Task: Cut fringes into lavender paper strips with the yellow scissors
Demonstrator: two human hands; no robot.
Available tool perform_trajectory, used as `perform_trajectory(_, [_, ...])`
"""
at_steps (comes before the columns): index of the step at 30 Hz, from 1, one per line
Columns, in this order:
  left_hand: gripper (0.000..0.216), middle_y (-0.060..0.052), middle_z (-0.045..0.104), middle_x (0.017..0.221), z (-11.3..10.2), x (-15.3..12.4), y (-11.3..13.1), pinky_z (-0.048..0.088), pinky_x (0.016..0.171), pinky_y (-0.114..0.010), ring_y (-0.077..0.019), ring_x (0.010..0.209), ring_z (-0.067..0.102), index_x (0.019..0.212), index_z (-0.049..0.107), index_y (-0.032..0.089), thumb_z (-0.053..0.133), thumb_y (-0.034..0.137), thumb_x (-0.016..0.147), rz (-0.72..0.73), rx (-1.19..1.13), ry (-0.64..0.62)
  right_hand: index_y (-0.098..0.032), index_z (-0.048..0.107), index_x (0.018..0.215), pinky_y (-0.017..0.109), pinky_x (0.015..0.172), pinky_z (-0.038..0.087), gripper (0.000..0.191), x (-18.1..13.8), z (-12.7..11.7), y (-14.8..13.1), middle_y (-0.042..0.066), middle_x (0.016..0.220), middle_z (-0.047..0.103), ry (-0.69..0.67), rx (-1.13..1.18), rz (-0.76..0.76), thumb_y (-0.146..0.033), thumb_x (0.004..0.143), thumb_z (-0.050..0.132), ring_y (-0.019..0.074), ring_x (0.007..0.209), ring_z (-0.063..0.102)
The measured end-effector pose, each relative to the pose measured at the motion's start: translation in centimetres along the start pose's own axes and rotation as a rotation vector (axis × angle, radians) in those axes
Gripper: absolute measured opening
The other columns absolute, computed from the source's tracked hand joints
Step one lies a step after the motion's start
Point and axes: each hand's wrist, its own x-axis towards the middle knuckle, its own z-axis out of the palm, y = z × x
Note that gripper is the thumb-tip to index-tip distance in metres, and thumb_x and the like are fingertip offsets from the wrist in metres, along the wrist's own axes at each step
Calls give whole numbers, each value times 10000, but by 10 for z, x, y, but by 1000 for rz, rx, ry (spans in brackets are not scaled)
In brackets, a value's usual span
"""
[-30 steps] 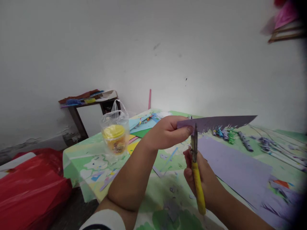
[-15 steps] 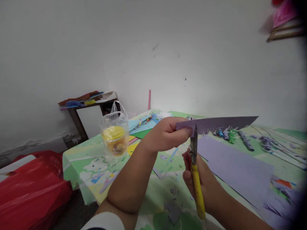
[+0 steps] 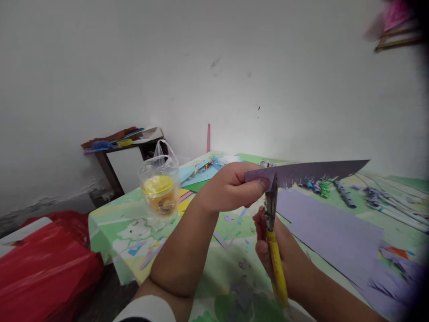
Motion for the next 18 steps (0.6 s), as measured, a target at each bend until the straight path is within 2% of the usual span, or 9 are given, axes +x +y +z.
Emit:
perform_trajectory(12, [215,56,395,417,0,0,1,270,372,-208,-54,380,357,526,429,167,490,211,728,-17,-64,-12,-243,392,1000,379,621,441,285,-4,1,2,7,837,408,-33,40,29,-472,830,397,197,736,466])
perform_trajectory(18, [209,65,354,439,0,0,4,244,389,-214,-50,398,344,544,423,165,472,181,746,2,-71,-51,-251,377,955,363,584,438,207,-6,2,5,10,831,426,-39,37,72,-414,829,395,185,689,461])
